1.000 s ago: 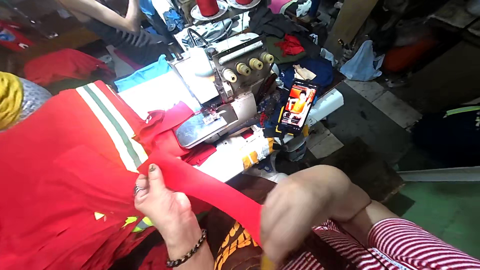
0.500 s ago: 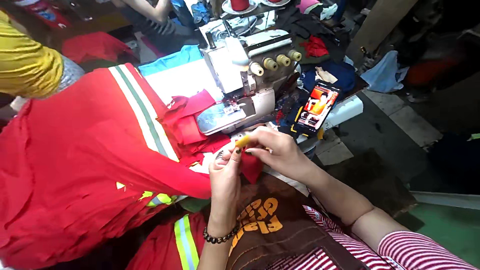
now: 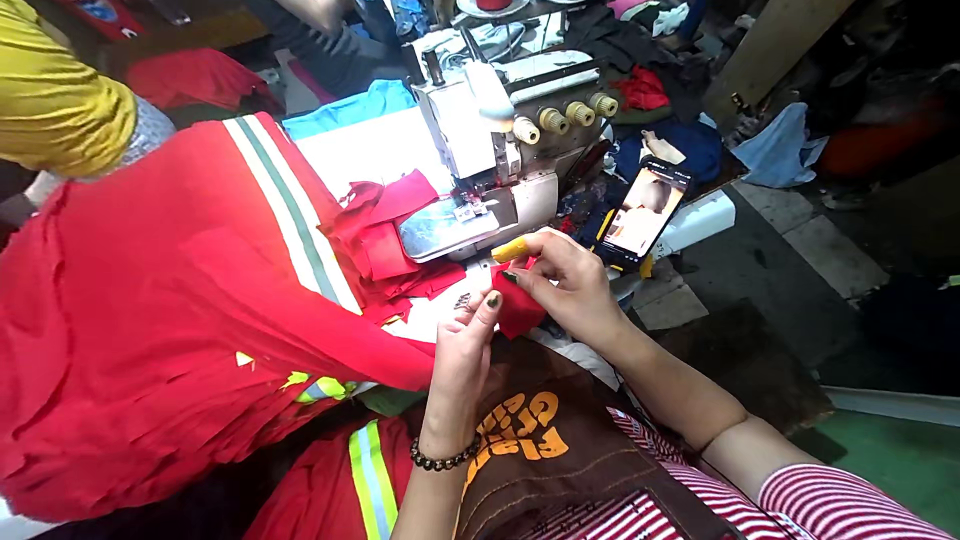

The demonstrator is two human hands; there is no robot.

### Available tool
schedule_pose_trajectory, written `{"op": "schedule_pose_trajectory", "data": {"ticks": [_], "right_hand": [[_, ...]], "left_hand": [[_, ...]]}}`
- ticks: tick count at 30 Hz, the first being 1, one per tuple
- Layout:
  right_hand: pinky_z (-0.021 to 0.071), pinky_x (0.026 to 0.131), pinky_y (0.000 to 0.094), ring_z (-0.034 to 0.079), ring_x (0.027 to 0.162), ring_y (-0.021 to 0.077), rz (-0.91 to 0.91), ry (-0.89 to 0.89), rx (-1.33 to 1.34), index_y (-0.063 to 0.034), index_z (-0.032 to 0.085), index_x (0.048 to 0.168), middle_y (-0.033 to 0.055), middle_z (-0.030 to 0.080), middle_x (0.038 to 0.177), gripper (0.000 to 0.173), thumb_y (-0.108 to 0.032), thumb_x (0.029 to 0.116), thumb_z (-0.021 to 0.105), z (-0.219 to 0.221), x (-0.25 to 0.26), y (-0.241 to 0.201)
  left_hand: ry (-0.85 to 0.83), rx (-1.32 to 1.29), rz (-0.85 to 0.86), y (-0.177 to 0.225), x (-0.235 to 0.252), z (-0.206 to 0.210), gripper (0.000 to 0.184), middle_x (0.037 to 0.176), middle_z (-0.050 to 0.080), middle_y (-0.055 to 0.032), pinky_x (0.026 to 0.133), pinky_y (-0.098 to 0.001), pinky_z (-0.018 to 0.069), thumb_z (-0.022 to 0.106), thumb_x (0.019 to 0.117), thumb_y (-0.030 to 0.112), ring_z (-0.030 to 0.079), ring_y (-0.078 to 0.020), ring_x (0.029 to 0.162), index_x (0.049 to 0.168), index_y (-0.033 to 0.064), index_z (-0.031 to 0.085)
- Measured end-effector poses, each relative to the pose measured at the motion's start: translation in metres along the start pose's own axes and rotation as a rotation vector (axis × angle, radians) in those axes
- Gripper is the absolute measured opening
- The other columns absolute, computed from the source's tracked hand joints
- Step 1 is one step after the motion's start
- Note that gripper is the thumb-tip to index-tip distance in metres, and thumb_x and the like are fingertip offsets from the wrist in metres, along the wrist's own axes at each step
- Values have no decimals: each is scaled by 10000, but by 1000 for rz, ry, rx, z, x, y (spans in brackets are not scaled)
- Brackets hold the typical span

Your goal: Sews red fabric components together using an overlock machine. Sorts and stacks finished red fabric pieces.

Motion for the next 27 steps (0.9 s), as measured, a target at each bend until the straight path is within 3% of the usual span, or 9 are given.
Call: {"op": "schedule_pose_trajectory", "data": {"ticks": [5, 9, 13, 15, 17, 18, 21, 25, 27], "right_hand": [[588, 661, 222, 649, 752, 75, -4, 37, -49, -7, 702, 1114, 94, 665, 1060, 211, -34, 906, 726, 3, 0, 6], [608, 623, 272, 665, 682, 109, 176, -145, 260, -20, 556, 1324, 85, 685, 1119, 456, 11, 898, 716, 25, 6, 33], [621, 618, 317, 683, 625, 166, 378, -240, 604, -12, 481, 1385, 97, 672, 823, 531, 115, 899, 653, 56, 15, 60], [599, 570, 303, 657, 583, 158, 423, -163, 612, -23, 508, 1359, 89, 662, 769, 463, 80, 926, 635, 62, 23, 76], [584, 540, 303, 652, 565, 159, 450, -87, 554, -41, 525, 1349, 100, 681, 765, 424, 24, 950, 652, 65, 29, 90], [580, 529, 301, 650, 554, 158, 452, -52, 525, -55, 544, 1348, 104, 695, 765, 415, 3, 955, 666, 64, 30, 93], [581, 534, 299, 639, 539, 150, 444, 5, 499, -61, 547, 1359, 97, 677, 740, 422, -13, 957, 668, 60, 30, 97], [576, 538, 287, 626, 547, 133, 446, 46, 494, -61, 524, 1373, 75, 649, 725, 459, -5, 943, 674, 47, 18, 111], [575, 532, 286, 628, 552, 134, 430, 76, 478, -63, 507, 1376, 71, 655, 737, 485, 7, 928, 678, 38, 15, 115]], "left_hand": [[29, 137, 24, 4, 3, -1, 144, 910, 750, -65, 798, -316, 618, 574, 1005, 9, 726, -129, 828, 1030, 19, 716], [-56, 630, 179, 40, 21, -8, 148, 987, 713, 20, 763, -246, 586, 581, 1018, 70, 675, -51, 865, 1104, 63, 701], [-256, 1140, 330, 82, 59, 0, 142, 1056, 688, -32, 898, -240, 538, 640, 988, 82, 645, -30, 967, 1090, 22, 720], [-261, 1215, 356, 91, 81, -1, 157, 1019, 700, -26, 784, -252, 554, 688, 945, 58, 647, -48, 850, 1097, 62, 725], [-217, 1329, 398, 92, 94, -1, 182, 968, 700, -59, 647, -361, 519, 727, 915, 55, 612, -148, 722, 1091, 90, 705], [-208, 1415, 454, 90, 96, 2, 140, 969, 699, -70, 667, -418, 525, 743, 914, 91, 628, -192, 755, 1047, 92, 700], [-138, 1624, 671, 75, 91, 10, 155, 1156, 681, -151, 985, -567, 474, 681, 980, 179, 619, -351, 1132, 1034, 49, 745], [140, 1799, 819, 43, 49, 26, 249, 1204, 691, -194, 907, -554, 519, 611, 960, 22, 654, -396, 1119, 1162, 69, 750], [163, 1827, 797, 33, 41, 32, 333, 1298, 664, -159, 1001, -519, 489, 571, 978, 0, 623, -353, 1209, 1258, 104, 718]]}}
Point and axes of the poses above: each hand's wrist, its own x-axis towards the middle knuckle, its own z-axis out of the palm, y = z × x, the point moved 10 cm from there along x, towards the middle knuckle
